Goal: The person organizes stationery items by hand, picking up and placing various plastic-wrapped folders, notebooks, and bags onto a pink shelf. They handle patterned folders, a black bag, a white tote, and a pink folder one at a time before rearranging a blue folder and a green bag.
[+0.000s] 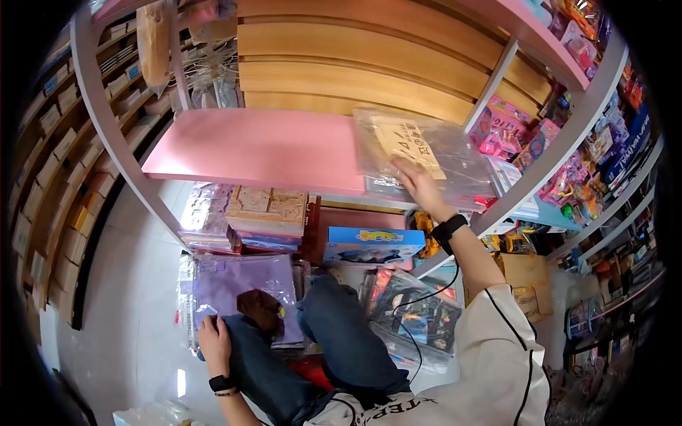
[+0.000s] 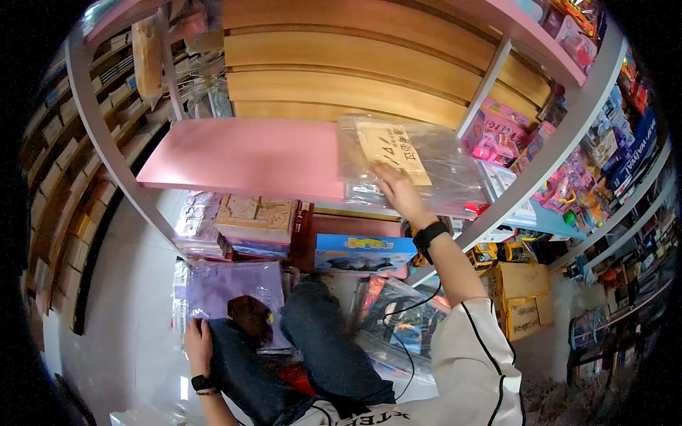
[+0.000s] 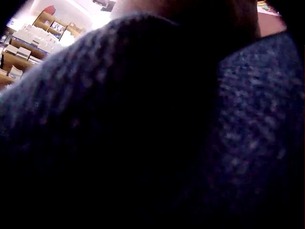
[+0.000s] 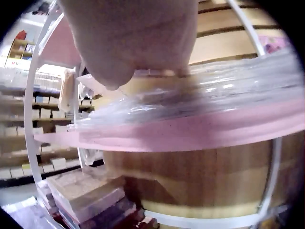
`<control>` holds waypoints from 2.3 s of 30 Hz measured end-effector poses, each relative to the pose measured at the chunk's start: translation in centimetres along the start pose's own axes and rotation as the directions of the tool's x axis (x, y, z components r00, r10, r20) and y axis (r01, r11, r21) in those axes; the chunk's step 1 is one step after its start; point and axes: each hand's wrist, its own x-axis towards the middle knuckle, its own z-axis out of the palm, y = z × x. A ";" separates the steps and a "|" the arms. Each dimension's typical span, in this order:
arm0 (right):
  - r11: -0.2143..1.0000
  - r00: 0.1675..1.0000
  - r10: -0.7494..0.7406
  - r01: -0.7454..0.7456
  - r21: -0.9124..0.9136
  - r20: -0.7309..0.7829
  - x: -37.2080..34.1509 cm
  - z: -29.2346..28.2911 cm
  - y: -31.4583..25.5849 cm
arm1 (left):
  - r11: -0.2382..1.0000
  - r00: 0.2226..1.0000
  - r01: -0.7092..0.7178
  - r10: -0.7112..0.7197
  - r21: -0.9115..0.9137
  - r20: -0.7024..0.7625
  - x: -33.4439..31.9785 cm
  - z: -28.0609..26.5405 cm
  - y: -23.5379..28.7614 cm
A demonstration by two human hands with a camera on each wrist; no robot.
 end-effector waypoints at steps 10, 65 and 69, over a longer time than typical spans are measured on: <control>0.963 0.990 0.134 -0.123 -0.239 0.032 1.4 4.3 -0.3 | 0.999 1.000 0.019 -0.020 -0.034 -0.012 -0.3 -0.6 -0.6; 0.369 0.372 0.926 -0.928 -0.045 -0.073 -4.5 -11.0 15.7 | 1.000 0.986 -0.026 0.026 -0.003 0.166 2.8 3.1 2.3; 0.405 0.387 0.910 -0.906 0.124 -0.152 -5.4 -11.0 15.8 | 0.998 0.993 -0.044 0.048 -0.037 0.112 2.5 3.2 2.0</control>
